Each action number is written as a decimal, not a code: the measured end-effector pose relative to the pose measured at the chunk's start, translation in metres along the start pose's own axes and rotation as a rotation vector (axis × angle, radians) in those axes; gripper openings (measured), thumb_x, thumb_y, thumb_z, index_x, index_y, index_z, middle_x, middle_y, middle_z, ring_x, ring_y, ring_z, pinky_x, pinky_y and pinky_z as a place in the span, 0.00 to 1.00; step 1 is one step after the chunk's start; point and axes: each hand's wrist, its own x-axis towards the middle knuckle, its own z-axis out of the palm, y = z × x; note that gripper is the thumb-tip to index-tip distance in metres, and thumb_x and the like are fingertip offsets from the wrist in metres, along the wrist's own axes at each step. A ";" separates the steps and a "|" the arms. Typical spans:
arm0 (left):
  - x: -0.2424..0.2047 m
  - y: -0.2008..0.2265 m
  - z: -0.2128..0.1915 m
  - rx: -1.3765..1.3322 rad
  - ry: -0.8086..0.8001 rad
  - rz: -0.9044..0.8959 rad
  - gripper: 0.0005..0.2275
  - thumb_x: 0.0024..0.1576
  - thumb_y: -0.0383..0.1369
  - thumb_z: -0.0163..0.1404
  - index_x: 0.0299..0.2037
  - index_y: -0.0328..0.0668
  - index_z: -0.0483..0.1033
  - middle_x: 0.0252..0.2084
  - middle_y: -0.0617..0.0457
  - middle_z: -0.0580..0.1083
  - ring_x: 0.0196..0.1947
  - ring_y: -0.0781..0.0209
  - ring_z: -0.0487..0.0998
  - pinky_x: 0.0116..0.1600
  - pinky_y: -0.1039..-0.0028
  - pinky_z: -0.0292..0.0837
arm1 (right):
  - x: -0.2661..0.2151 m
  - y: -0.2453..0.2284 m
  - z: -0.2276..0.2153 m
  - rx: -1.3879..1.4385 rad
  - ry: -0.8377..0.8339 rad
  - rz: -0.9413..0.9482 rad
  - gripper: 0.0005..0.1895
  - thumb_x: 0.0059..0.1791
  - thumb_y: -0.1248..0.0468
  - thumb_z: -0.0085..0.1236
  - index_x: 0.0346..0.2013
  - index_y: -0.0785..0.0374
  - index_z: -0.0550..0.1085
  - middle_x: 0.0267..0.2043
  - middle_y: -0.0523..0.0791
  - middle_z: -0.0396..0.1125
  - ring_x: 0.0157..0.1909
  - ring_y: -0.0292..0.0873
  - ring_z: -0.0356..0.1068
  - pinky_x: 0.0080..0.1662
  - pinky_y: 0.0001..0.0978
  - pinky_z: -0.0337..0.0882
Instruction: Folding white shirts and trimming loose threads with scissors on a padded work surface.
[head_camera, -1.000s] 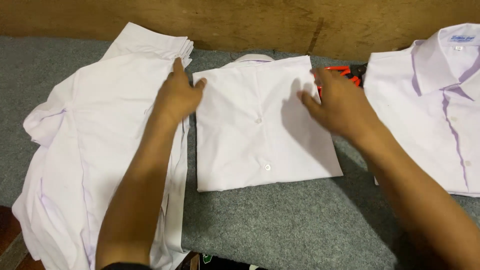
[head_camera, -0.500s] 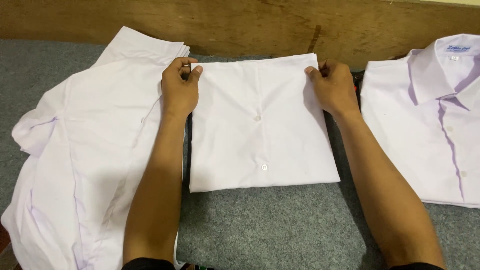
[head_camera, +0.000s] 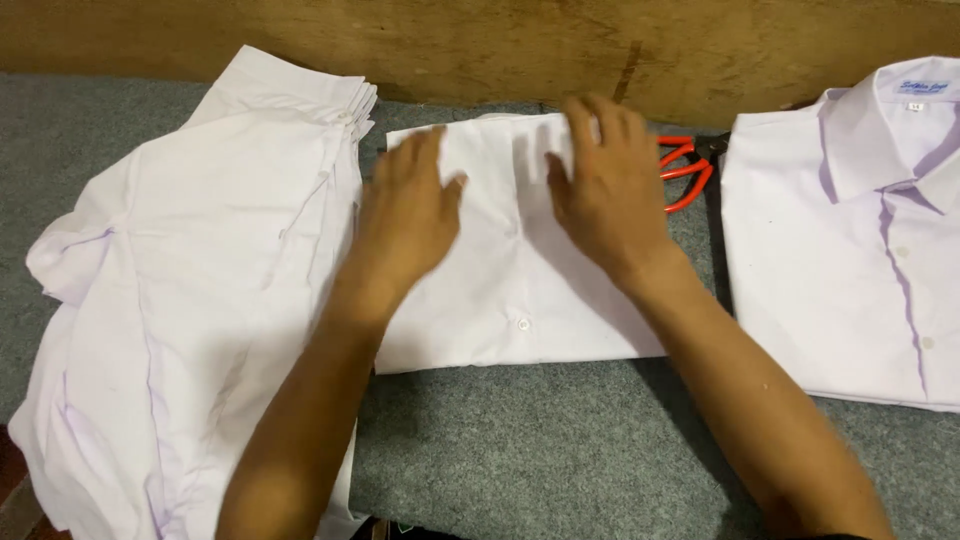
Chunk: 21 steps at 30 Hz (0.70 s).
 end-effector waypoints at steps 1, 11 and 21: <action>-0.013 0.019 -0.005 0.080 -0.213 -0.005 0.26 0.65 0.39 0.42 0.72 0.37 0.53 0.72 0.37 0.60 0.70 0.28 0.56 0.65 0.38 0.54 | 0.002 -0.014 -0.006 0.151 -0.032 -0.085 0.22 0.54 0.63 0.58 0.60 0.69 0.68 0.63 0.59 0.62 0.60 0.63 0.64 0.56 0.55 0.66; -0.155 0.029 0.020 0.205 -0.261 0.225 0.29 0.67 0.50 0.35 0.76 0.48 0.51 0.78 0.45 0.51 0.76 0.33 0.45 0.66 0.29 0.41 | -0.011 -0.042 0.031 0.215 -0.826 0.087 0.36 0.57 0.40 0.25 0.78 0.49 0.45 0.83 0.44 0.30 0.81 0.54 0.25 0.72 0.62 0.34; -0.169 0.023 0.020 0.354 -0.155 0.320 0.31 0.62 0.63 0.36 0.76 0.74 0.52 0.77 0.48 0.51 0.75 0.34 0.44 0.64 0.26 0.39 | 0.015 -0.037 0.042 0.125 -0.636 -0.044 0.35 0.56 0.36 0.24 0.77 0.38 0.48 0.82 0.44 0.33 0.80 0.62 0.26 0.63 0.87 0.31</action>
